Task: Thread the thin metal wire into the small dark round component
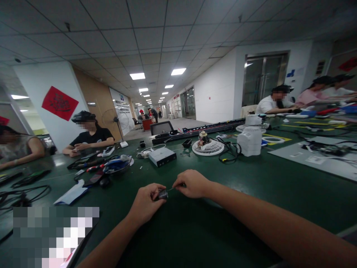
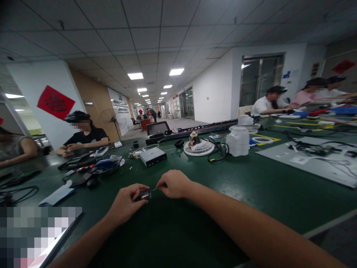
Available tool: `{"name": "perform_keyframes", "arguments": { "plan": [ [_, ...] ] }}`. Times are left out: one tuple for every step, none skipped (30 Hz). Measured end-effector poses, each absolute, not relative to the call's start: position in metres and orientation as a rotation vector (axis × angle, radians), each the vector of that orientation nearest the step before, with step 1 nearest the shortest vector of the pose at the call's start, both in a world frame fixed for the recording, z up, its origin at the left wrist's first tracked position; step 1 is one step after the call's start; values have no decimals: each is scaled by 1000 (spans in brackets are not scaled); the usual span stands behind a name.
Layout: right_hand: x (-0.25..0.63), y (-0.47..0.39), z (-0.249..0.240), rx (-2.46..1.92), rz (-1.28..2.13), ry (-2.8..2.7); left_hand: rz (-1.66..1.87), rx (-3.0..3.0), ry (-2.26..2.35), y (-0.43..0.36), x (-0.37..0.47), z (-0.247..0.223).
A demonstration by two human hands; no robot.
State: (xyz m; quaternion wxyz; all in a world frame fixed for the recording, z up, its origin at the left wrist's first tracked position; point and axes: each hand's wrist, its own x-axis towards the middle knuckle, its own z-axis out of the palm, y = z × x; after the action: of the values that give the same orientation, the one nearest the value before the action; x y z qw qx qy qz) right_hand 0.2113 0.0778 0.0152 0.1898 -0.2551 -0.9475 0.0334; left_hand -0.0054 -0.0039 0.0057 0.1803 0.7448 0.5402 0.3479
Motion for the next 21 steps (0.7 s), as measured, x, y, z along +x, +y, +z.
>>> {"name": "perform_keyframes", "arguments": {
  "plan": [
    [211, 78, 15, -703, 133, -2680, 974, 2098, 1528, -4, -5, 6],
    [211, 78, 15, -690, 182, -2697, 965, 2095, 1526, -4, -5, 6],
    [211, 79, 16, -686, 231, -2705, 958, 2095, 1518, -4, -5, 6],
    [211, 79, 16, -697, 270, -2701, 956, 2097, 1508, -5, -5, 6],
    [211, 80, 16, -723, 285, -2689, 954, 2100, 1497, -5, -5, 6],
    [211, 80, 15, -759, 276, -2676, 953, 2105, 1490, -5, -5, 7],
    [211, 80, 15, -794, 250, -2670, 957, 2110, 1488, -6, -4, 7],
    [211, 79, 15, -826, 217, -2670, 963, 2114, 1490, -6, -4, 7],
    [210, 79, 15, -849, 183, -2678, 970, 2116, 1498, -6, -3, 7],
    [210, 78, 16, -861, 156, -2692, 979, 2118, 1512, -6, -3, 7],
    [209, 77, 16, -863, 142, -2714, 983, 2118, 1529, -6, -3, 8],
    [209, 75, 16, -859, 139, -2740, 988, 2118, 1547, -6, -3, 8],
    [208, 74, 16, -860, 138, -2764, 992, 2117, 1567, -6, -3, 8],
    [208, 74, 17, -872, 133, -2781, 992, 2118, 1588, -5, -4, 8],
    [208, 73, 17, -905, 124, -2784, 988, 2119, 1612, -5, -4, 7],
    [208, 74, 17, -961, 112, -2767, 979, 2122, 1634, -4, -5, 7],
    [208, 75, 17, -1030, 103, -2732, 966, 2122, 1651, -4, -5, 7],
    [208, 76, 17, -1101, 107, -2687, 951, 2120, 1661, -3, -6, 6],
    [208, 77, 17, -1162, 136, -2639, 935, 2117, 1663, -2, -7, 5],
    [208, 78, 17, -1205, 187, -2592, 924, 2116, 1659, -2, -7, 4],
    [207, 78, 16, -1232, 254, -2547, 921, 2120, 1652, -1, -8, 3]
  ]
}}
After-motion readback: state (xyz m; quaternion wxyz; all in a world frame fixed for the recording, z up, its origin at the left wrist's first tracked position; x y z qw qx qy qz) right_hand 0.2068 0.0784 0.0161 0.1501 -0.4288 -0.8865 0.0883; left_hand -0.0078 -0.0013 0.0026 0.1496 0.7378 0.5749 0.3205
